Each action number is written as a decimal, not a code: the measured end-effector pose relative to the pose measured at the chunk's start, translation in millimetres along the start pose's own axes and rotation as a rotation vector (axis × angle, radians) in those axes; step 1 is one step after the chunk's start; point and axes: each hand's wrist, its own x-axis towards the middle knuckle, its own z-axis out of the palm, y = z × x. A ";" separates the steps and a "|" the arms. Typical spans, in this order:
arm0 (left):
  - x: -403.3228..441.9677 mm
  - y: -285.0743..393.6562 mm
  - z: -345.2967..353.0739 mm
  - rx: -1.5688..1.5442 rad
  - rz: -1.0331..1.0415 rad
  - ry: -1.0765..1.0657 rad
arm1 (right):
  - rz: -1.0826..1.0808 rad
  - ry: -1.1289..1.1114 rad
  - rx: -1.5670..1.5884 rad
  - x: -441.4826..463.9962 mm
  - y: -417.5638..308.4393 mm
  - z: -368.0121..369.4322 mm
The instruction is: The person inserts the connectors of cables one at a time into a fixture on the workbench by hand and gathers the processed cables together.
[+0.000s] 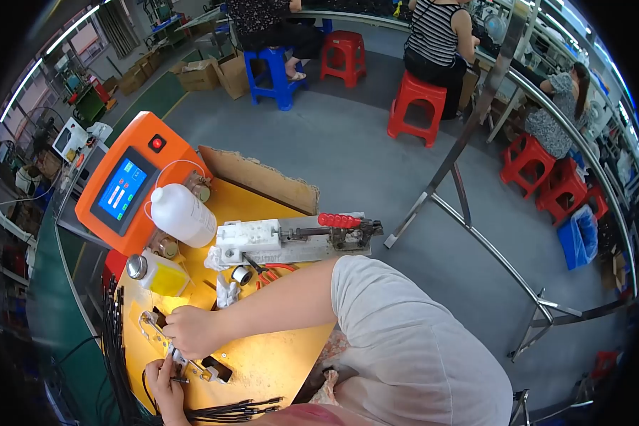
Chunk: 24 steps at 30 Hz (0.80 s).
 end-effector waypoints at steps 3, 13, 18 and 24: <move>-0.5 0.7 -1.3 0.044 0.028 0.014 | 0.016 0.020 0.000 -0.9 -0.3 2.3; 5.0 22.5 -42.5 -0.310 -0.054 0.094 | 0.047 0.127 0.053 6.4 1.4 -8.9; 15.6 62.9 -72.0 -0.476 -0.178 -0.470 | -0.167 0.181 0.419 16.4 -23.7 -17.9; -1.2 41.7 -49.9 -0.505 -0.267 -0.555 | -0.284 0.172 0.506 15.5 -64.3 -11.7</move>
